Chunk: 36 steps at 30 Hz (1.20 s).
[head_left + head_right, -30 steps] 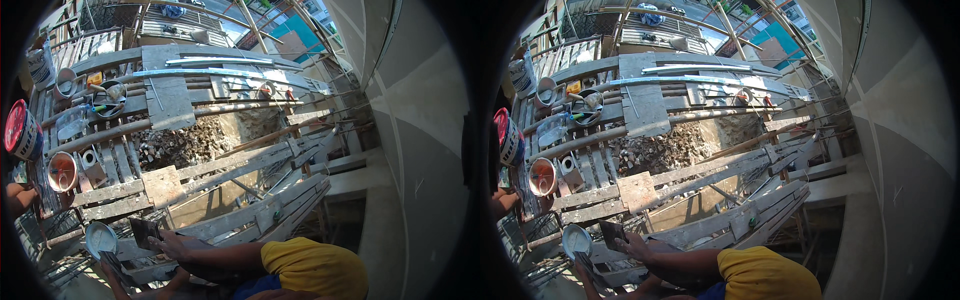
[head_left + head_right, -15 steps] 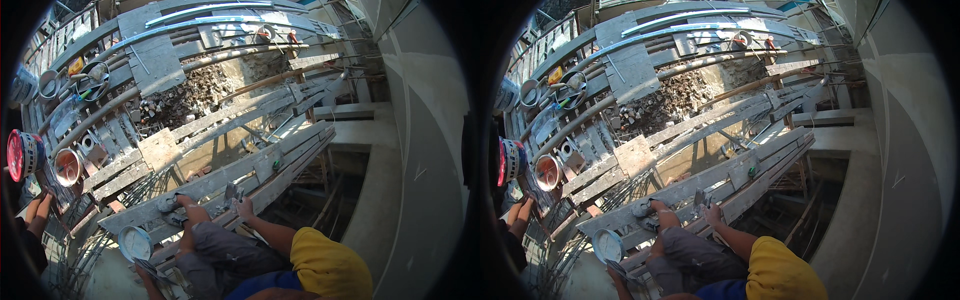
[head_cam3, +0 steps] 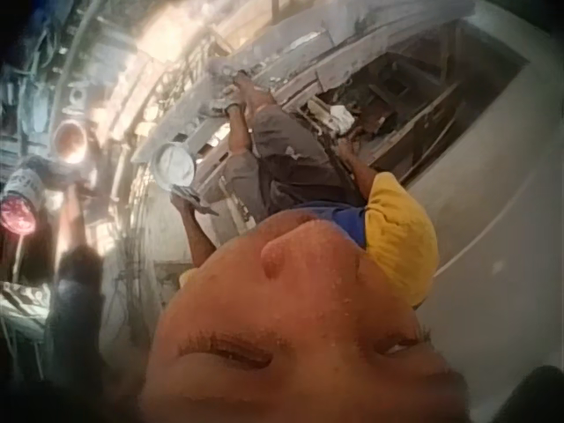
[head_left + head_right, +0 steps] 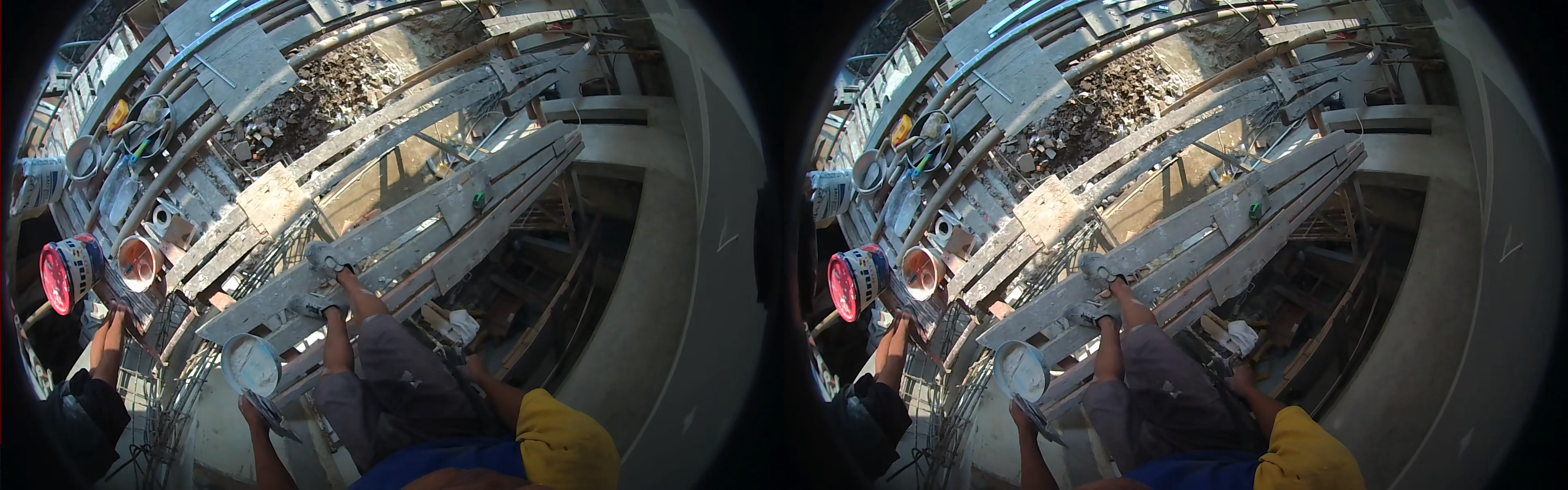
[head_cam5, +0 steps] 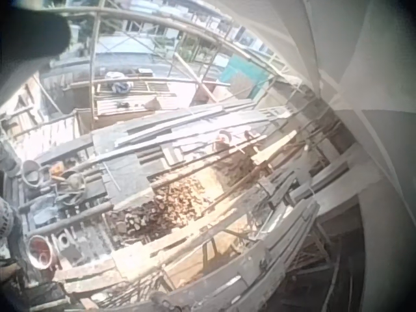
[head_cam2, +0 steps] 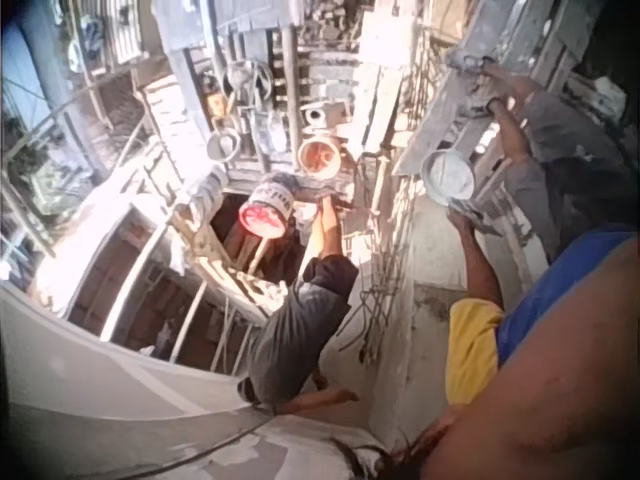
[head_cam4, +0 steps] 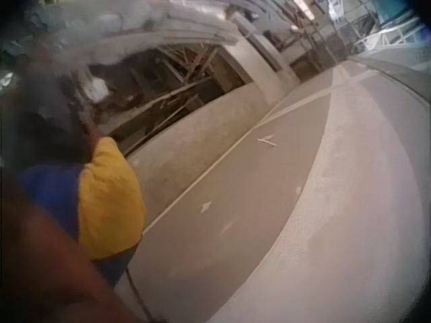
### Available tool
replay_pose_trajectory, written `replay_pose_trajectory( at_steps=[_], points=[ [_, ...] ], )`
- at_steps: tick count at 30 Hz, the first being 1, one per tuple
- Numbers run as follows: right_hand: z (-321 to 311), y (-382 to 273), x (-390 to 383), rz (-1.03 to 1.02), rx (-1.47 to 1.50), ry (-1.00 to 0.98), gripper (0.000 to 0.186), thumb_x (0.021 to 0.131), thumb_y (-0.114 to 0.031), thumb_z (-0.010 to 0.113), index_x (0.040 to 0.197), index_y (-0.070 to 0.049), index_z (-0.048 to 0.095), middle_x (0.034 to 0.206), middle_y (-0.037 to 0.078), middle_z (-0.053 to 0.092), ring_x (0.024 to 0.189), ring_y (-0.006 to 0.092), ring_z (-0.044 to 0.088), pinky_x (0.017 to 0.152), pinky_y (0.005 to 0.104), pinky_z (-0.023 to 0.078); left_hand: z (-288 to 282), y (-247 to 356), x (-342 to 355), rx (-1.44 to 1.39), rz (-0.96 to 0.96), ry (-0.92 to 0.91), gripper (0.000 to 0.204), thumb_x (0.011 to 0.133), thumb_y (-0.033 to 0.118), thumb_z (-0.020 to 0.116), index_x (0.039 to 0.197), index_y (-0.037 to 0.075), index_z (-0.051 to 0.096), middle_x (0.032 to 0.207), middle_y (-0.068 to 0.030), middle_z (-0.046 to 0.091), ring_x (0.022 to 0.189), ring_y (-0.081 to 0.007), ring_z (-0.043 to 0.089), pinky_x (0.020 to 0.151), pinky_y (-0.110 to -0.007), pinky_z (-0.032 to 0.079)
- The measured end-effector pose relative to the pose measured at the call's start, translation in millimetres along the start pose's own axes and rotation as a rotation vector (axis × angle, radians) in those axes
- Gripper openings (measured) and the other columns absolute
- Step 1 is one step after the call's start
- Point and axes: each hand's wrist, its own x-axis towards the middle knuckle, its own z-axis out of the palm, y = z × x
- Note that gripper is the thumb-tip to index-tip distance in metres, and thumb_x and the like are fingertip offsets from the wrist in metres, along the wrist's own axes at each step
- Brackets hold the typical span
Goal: Apply plaster or putty to a wall and ceiling corner using a trowel and putty board.
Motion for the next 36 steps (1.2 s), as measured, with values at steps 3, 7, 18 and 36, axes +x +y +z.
replay_pose_trajectory(
  at_steps=[3,7,18,36],
  points=[
    [-1.1,13.1,-8.4,0.153,0.016,-0.207,0.044,0.074,-0.034,0.07,0.098,0.002,0.062,0.095,0.023,0.063,0.092,0.0392,0.061,0.079,0.0447,0.048,19.1,5.4,-11.6,0.1,0.009,0.052,0.023,0.092,0.026,0.045,0.095,0.005,0.056,0.082,-0.0035,0.058,0.073,-0.0155,0.057,0.064,-0.032,0.045],
    [-4.9,40.1,-4.2,0.241,0.125,-0.128,0.045,0.076,-0.038,0.068,0.093,0.003,0.063,0.093,0.023,0.064,0.091,0.0396,0.061,0.078,0.0455,0.049,43.7,8.5,-17.0,0.142,0.007,0.042,0.025,0.092,0.026,0.044,0.096,0.004,0.056,0.084,-0.0042,0.059,0.074,-0.0164,0.058,0.065,-0.033,0.046],
    [-93.9,118.8,54.4,0.38,0.051,-0.129,0.04,0.08,-0.038,0.061,0.09,0.0,0.067,0.094,0.021,0.065,0.092,0.0379,0.062,0.079,0.0454,0.05,196.5,13.2,-51.2,0.185,0.088,0.009,0.028,0.091,0.024,0.042,0.101,0.002,0.056,0.088,-0.0067,0.06,0.08,-0.0185,0.059,0.072,-0.033,0.046],
    [-159.9,355.6,170.4,0.478,0.4,-0.089,0.034,0.073,-0.028,0.069,0.091,0.001,0.065,0.096,0.022,0.065,0.094,0.039,0.061,0.08,0.0444,0.049,522.0,24.0,-59.2,1.234,0.619,-0.177,0.024,0.086,0.012,0.046,0.101,-0.004,0.055,0.092,-0.0126,0.056,0.088,-0.0227,0.055,0.078,-0.037,0.043]
  ],
)
